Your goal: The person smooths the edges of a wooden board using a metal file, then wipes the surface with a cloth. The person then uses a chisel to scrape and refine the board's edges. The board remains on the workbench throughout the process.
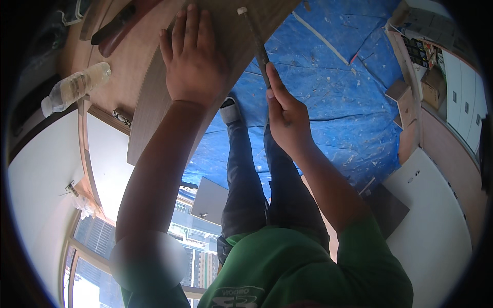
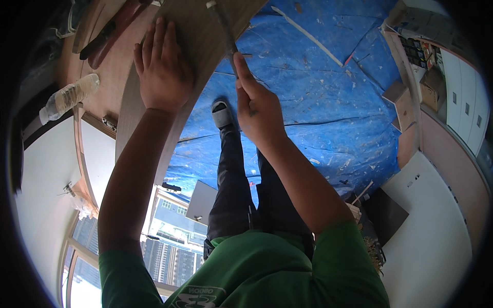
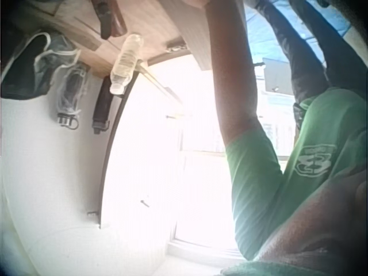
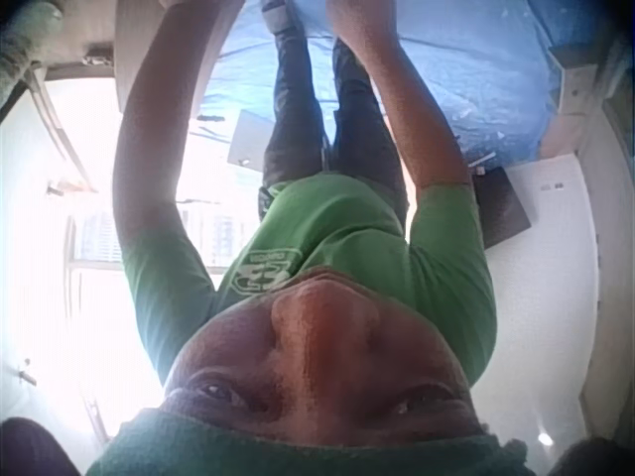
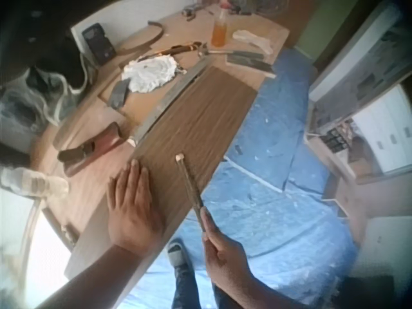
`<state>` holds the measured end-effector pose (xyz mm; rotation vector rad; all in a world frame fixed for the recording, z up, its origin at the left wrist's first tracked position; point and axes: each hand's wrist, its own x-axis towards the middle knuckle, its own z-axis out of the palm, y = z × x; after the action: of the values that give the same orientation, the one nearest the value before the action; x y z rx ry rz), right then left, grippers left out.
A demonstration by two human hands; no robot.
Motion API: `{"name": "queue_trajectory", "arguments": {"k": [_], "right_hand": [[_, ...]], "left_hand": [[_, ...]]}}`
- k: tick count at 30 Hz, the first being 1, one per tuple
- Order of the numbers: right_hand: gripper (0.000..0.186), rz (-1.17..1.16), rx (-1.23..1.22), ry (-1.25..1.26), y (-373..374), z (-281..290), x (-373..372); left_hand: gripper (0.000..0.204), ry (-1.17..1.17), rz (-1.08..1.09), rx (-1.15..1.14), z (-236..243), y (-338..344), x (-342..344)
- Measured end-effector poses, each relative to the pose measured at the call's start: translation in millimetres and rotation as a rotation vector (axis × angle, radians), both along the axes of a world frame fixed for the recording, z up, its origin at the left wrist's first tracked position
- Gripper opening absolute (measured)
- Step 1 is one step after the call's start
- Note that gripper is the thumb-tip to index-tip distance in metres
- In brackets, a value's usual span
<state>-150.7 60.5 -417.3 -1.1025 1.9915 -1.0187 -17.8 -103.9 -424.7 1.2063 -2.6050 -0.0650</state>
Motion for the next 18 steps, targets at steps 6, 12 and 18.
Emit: {"name": "queue_trajectory", "arguments": {"k": [6, 12, 18], "right_hand": [[0.061, -0.092, 0.127, -0.126, -36.3, 15.6, -25.0], [0.055, -0.024, 0.038, -0.003, 0.3, -10.0, -4.7], [0.051, -0.112, 0.198, -0.169, -58.4, 11.0, -45.5]], "left_hand": [[0.055, 0.002, -0.005, -0.002, 2.1, 1.2, 0.5], [0.054, 0.011, 0.016, 0.017, -2.2, -0.9, 0.1], [0.053, -0.017, 0.028, -0.002, 1.3, -2.7, 0.6]]}}
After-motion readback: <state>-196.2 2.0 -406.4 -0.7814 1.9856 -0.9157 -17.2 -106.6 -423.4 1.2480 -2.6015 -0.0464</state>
